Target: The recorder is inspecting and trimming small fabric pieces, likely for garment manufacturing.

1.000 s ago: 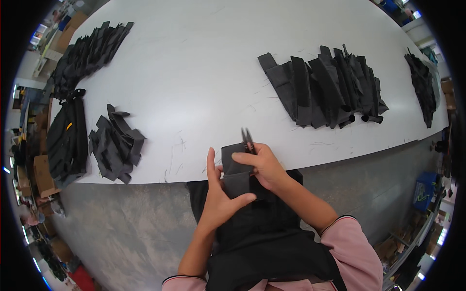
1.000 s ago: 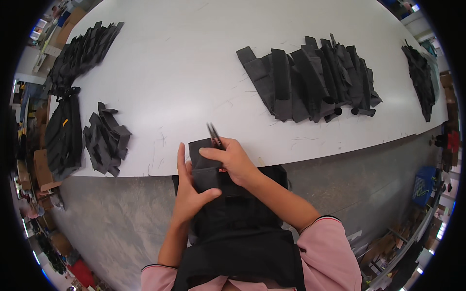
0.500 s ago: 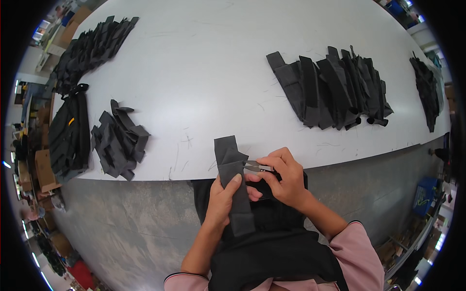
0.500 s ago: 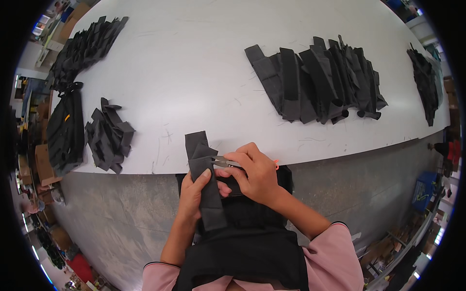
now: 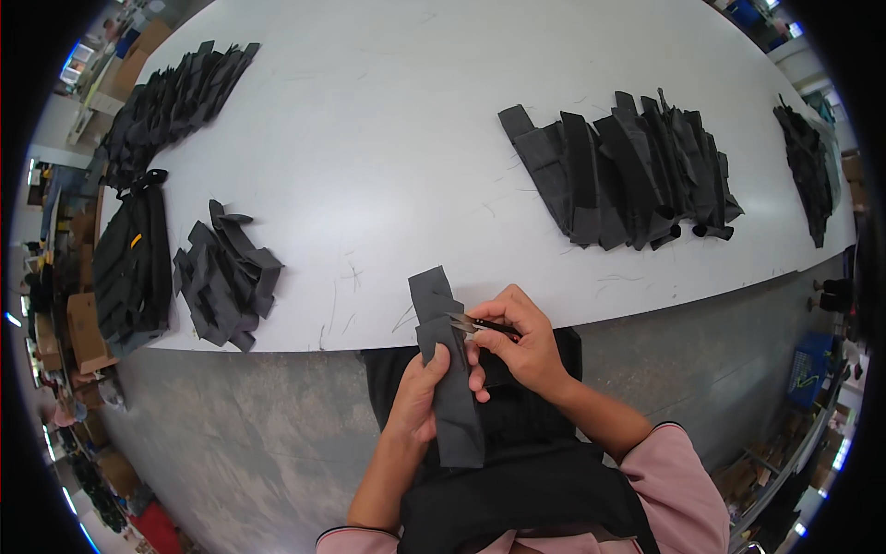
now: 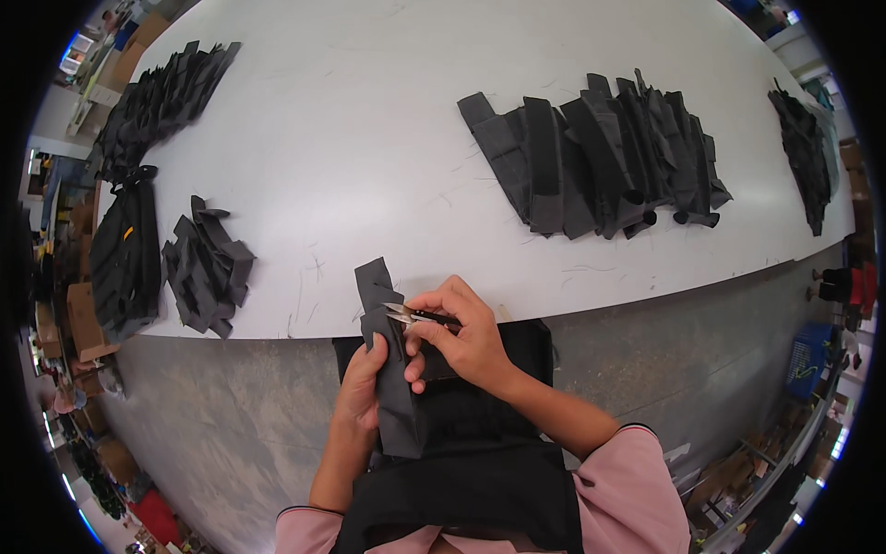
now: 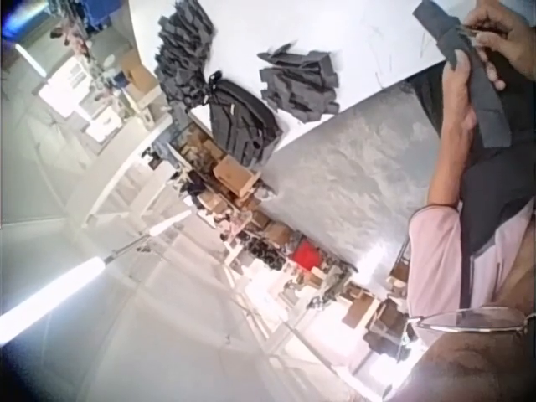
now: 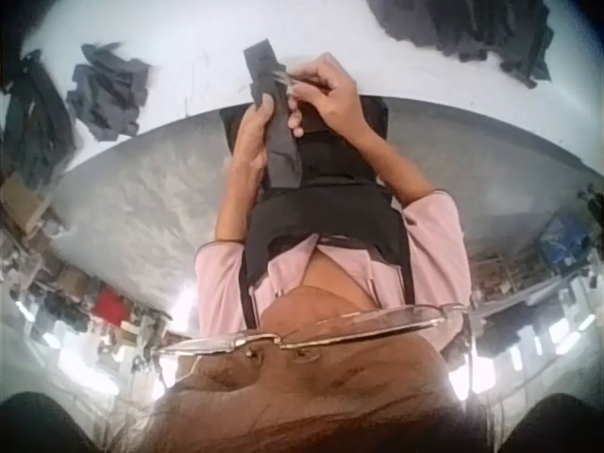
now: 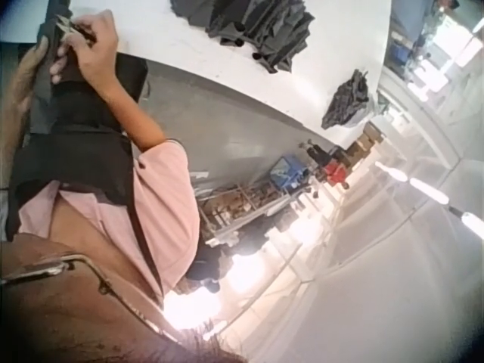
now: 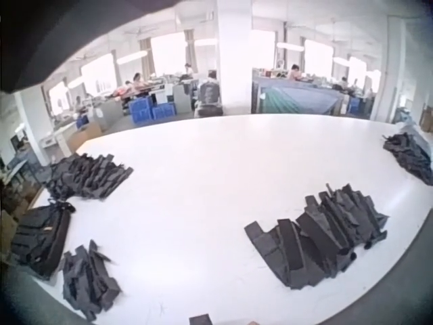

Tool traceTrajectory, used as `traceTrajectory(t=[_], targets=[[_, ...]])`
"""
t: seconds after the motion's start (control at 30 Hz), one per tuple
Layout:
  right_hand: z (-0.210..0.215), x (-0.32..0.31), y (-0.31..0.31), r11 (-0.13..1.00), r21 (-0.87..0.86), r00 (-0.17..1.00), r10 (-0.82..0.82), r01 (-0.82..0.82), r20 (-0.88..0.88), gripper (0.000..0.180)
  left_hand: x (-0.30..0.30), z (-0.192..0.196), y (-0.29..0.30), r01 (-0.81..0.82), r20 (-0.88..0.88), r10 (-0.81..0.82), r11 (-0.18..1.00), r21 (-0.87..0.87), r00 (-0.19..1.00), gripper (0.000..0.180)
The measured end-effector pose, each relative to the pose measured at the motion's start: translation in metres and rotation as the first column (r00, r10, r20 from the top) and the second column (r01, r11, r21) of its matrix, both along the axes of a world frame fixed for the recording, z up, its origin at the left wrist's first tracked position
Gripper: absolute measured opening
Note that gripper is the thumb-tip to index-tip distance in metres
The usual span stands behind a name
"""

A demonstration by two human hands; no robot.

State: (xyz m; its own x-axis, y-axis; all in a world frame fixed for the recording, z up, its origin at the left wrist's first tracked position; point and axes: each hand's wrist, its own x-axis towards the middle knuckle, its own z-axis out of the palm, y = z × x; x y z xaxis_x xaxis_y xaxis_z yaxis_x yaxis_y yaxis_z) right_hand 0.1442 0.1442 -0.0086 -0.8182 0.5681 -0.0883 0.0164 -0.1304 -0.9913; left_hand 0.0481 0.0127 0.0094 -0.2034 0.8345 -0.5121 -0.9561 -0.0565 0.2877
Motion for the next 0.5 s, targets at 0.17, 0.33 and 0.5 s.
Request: traceTrajectory(t=[0.17,0.33,0.5], targets=[[0.007,-0.001,-0.009,0.947,-0.318,0.999,-0.049,0.041,-0.020,0.014,0.003,0.000,0.001,-0.007,0.070,0.004,0.999,0.036,0.998,0.045],[0.006,0.000,-0.012,0.958,-0.254,0.991,-0.120,0.133,0.063,0.015,0.003,0.002,0.000,-0.018,0.022,0.018,1.000,-0.004,1.000,0.042],[0.020,-0.001,0.001,0.865,0.497,0.996,-0.090,0.069,0.018,0.018,0.003,0.009,0.006,-0.017,-0.361,-0.073,0.971,-0.239,0.930,0.028]])
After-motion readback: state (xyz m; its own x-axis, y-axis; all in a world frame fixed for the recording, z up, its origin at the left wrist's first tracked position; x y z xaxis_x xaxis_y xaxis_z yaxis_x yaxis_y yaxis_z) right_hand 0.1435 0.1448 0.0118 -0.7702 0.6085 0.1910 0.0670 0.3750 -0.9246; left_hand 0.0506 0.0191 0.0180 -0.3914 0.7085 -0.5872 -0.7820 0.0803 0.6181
